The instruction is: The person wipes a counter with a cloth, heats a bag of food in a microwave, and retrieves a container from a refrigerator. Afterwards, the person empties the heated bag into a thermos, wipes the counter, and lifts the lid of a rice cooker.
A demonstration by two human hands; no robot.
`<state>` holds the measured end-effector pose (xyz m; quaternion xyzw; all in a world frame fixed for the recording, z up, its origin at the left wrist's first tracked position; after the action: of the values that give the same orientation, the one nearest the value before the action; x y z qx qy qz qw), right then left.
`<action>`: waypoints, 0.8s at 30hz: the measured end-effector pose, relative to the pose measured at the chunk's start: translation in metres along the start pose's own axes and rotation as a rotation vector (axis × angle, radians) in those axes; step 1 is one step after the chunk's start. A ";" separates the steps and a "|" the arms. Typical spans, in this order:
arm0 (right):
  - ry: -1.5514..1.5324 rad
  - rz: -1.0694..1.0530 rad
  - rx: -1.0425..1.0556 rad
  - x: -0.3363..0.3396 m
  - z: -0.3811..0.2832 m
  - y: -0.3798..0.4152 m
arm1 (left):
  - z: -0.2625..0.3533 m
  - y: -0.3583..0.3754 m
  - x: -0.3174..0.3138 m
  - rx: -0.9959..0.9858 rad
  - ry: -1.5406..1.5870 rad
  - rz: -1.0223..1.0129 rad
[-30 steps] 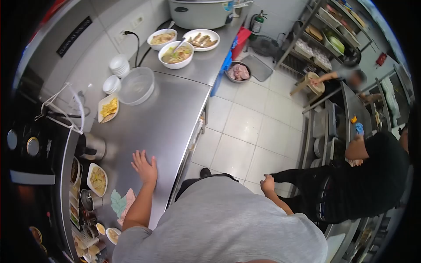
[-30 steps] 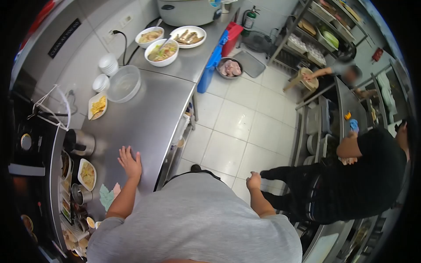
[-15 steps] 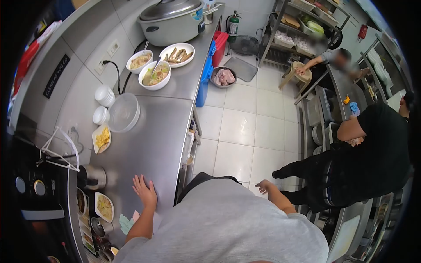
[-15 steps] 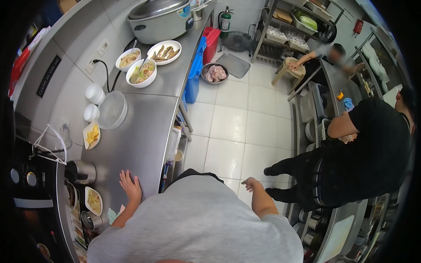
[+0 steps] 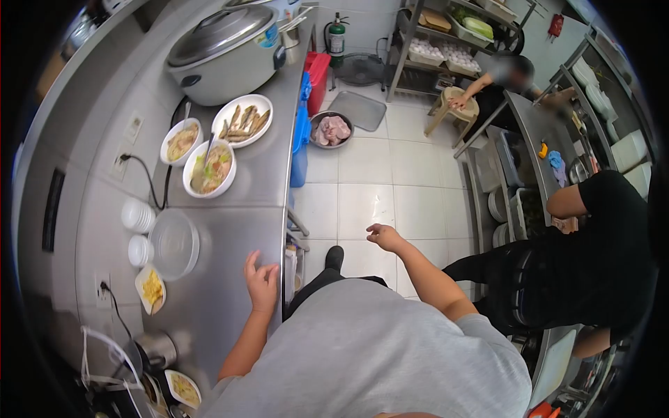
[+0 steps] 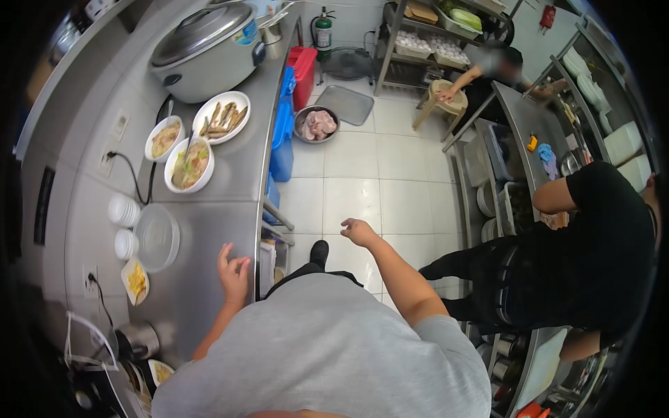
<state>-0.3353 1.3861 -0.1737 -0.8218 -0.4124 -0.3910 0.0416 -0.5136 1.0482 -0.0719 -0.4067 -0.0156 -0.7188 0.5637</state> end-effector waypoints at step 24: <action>0.512 -0.215 -0.276 0.087 0.301 -0.122 | 0.217 -0.333 -0.283 -0.322 0.552 -0.277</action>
<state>-0.2081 1.6397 -0.3538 -0.6460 -0.4160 -0.6399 -0.0094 -0.6549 1.4997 0.0483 -0.2746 0.1962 -0.8646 0.3721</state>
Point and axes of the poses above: each hand's wrist, its own y-axis away from the middle knuckle, its own x-axis out of the back of the hand, z = x × y, the point moved 1 cm from there along -y, towards the middle knuckle, and after that the axes turned 15 degrees about z, right-handed, at the moved point
